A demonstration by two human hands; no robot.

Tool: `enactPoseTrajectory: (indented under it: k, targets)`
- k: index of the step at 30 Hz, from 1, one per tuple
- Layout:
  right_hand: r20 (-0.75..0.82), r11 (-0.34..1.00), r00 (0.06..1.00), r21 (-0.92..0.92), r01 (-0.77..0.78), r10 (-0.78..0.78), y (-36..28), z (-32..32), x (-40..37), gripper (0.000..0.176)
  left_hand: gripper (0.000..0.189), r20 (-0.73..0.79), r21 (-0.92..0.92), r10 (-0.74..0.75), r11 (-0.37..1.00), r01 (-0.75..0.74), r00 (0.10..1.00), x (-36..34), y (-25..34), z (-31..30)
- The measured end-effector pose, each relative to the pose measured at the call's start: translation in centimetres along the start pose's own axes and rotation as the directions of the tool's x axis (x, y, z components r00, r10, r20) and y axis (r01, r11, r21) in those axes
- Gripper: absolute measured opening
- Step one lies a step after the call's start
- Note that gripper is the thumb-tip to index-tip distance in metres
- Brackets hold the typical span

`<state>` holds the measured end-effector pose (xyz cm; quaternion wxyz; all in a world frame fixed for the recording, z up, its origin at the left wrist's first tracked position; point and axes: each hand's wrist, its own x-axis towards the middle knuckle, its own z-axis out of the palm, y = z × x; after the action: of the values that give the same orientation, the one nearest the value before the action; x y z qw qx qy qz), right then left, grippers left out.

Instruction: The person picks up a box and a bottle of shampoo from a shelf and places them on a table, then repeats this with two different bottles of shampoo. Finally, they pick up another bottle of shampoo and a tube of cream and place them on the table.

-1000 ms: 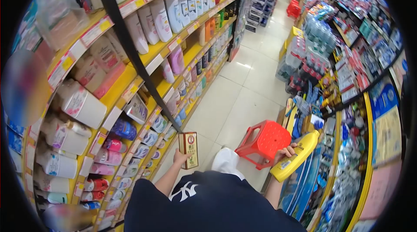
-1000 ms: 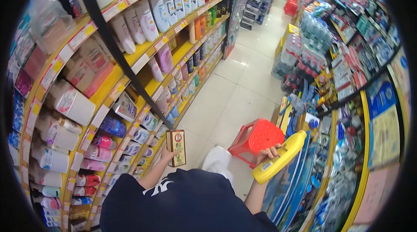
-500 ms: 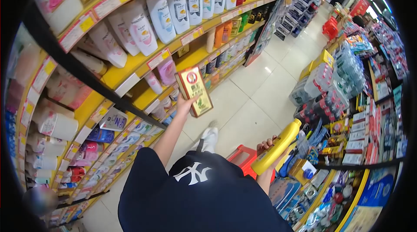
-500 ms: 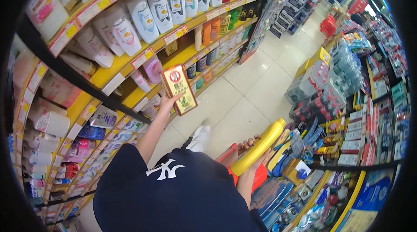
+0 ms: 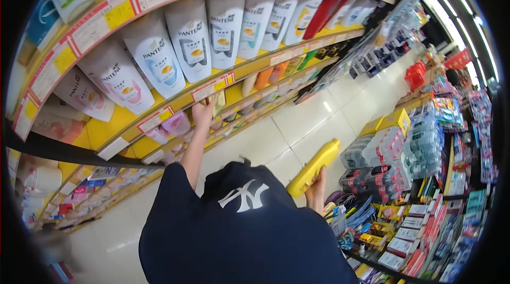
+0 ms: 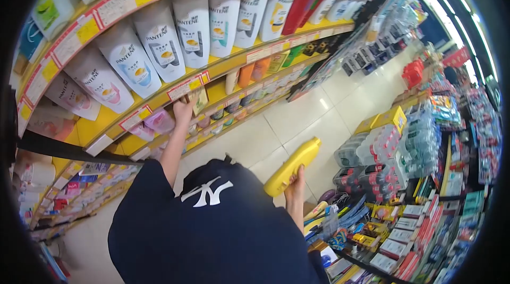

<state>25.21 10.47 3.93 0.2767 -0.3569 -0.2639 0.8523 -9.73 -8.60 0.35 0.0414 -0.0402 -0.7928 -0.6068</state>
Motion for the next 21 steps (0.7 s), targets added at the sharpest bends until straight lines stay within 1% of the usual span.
enactPoseTrajectory:
  k: [1,2,4,5,6,7,8,9,12,13,15,16,18,19,20,21]
  targets:
    - [0.113,0.999,0.993,0.004,-0.039,0.038,0.3,-1.0,2.5,0.041,0.042,0.006,-0.004,0.025,1.000,-0.025,1.000,1.0,-1.8,0.5]
    - [0.268,0.986,0.956,0.082,-0.148,0.121,0.6,-1.4,4.8,0.035,0.040,0.015,-0.111,0.045,0.993,-0.043,0.999,1.8,-3.6,0.9]
    - [0.075,0.991,0.994,-0.112,-0.074,0.083,0.8,4.1,6.3,0.026,0.036,0.008,-0.335,0.103,0.938,-0.095,0.995,3.1,-5.8,1.8]
    - [0.137,0.982,0.986,-0.174,-0.074,0.098,1.0,5.8,7.7,0.023,0.032,-0.025,-0.409,0.029,0.912,-0.037,0.999,3.0,-5.1,1.8]
    - [0.197,0.970,0.973,-0.233,-0.072,0.119,1.3,7.2,8.8,0.020,0.033,-0.016,-0.380,0.014,0.925,-0.019,1.000,2.9,-5.0,1.7]
    - [0.283,0.947,0.942,-0.309,-0.090,0.181,1.5,8.3,10.0,0.022,0.034,-0.006,-0.349,-0.005,0.937,0.003,1.000,2.6,-5.2,1.5]
    - [0.314,0.918,0.924,-0.389,-0.083,0.217,1.9,9.6,11.0,0.024,0.035,0.003,-0.321,-0.026,0.947,0.026,1.000,2.3,-5.3,1.2]
    - [0.345,0.882,0.904,-0.466,-0.069,0.253,2.4,11.1,12.1,0.025,0.029,0.044,-0.106,0.010,0.994,-0.006,0.999,1.9,-4.6,0.6]
    - [0.418,0.737,0.826,-0.676,0.005,0.378,4.4,14.1,15.8,0.030,0.030,-0.050,-0.212,0.021,0.977,-0.032,0.999,0.4,-3.8,0.5]
    - [0.438,0.681,0.794,-0.731,0.041,0.422,5.2,15.1,16.8,0.031,0.033,-0.101,-0.097,-0.041,0.995,0.031,0.994,0.0,-3.7,0.6]
    - [0.509,0.681,0.768,-0.720,0.131,0.390,7.3,17.2,18.1,0.032,0.038,-0.222,0.125,-0.148,0.976,0.179,0.964,-1.0,-3.5,0.8]
    - [0.545,0.681,0.751,-0.710,0.177,0.373,7.9,18.8,18.0,0.032,0.043,-0.262,0.138,-0.130,0.976,0.170,0.956,-1.4,-3.6,1.0]
    - [0.603,0.693,0.693,-0.691,0.204,0.397,8.8,21.0,18.4,0.035,0.054,-0.334,0.160,-0.092,0.975,0.153,0.938,-2.7,-4.3,2.0]
    - [0.623,0.699,0.675,-0.681,0.219,0.395,9.7,21.4,19.3,0.037,0.064,-0.321,0.148,-0.070,0.981,0.123,0.944,-3.6,-5.6,2.5]
    - [0.641,0.705,0.660,-0.670,0.232,0.392,10.6,21.7,20.0,0.039,0.063,-0.310,0.149,-0.053,0.983,0.104,0.949,-5.1,-6.7,3.0]
    - [0.662,0.757,0.668,-0.614,0.223,0.341,11.9,22.0,20.7,0.038,0.063,-0.299,0.151,-0.030,0.985,0.078,0.954,-6.3,-6.1,3.2]
